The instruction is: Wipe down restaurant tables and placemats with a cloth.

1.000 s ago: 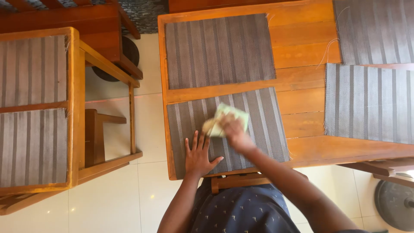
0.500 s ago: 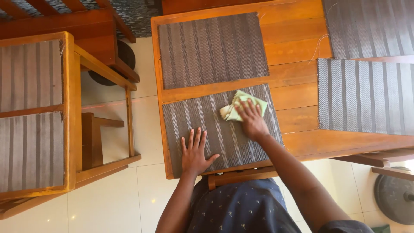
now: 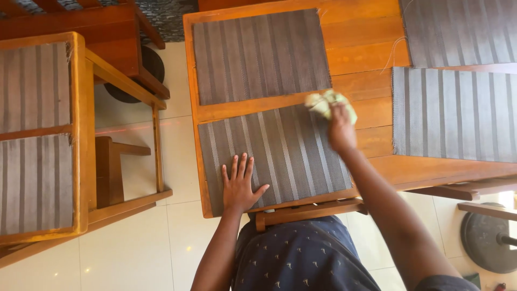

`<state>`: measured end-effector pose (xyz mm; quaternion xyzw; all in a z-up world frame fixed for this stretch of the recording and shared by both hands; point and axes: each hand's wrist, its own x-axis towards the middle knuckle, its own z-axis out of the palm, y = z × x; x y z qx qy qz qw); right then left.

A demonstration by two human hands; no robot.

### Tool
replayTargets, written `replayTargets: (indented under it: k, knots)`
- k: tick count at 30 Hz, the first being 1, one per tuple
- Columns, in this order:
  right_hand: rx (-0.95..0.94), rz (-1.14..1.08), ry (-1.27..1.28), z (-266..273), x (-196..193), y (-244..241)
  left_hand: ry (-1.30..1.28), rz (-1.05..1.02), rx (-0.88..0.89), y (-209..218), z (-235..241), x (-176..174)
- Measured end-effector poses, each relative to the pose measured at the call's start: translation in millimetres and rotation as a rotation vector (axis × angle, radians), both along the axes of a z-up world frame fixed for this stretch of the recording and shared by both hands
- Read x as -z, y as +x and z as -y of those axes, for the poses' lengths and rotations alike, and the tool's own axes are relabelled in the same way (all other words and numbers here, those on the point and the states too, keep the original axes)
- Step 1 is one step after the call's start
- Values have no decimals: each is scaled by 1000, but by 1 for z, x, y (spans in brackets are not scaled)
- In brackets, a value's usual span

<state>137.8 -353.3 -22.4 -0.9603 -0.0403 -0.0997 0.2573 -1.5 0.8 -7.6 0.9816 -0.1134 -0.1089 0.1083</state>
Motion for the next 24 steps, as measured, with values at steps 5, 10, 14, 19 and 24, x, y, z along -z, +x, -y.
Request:
replayTargets:
  k: [5,10,14,19,24]
  knots:
    - [-505,-110,-165,-113,8,-85,42,1,7,0,2,-11]
    - [-783,-399,-70,-133,-59,-114,117,-59,14,1,4,-14]
    - [-776,-365,-164,-96,-27,-118,17,22,-8,-3,2,-9]
    - [-721,-450,-352,-32,-6,-121,10,82,17,-3,1,4]
    - [-589,-641,-503,48,-7,-126,67,50,22,-1,0,7]
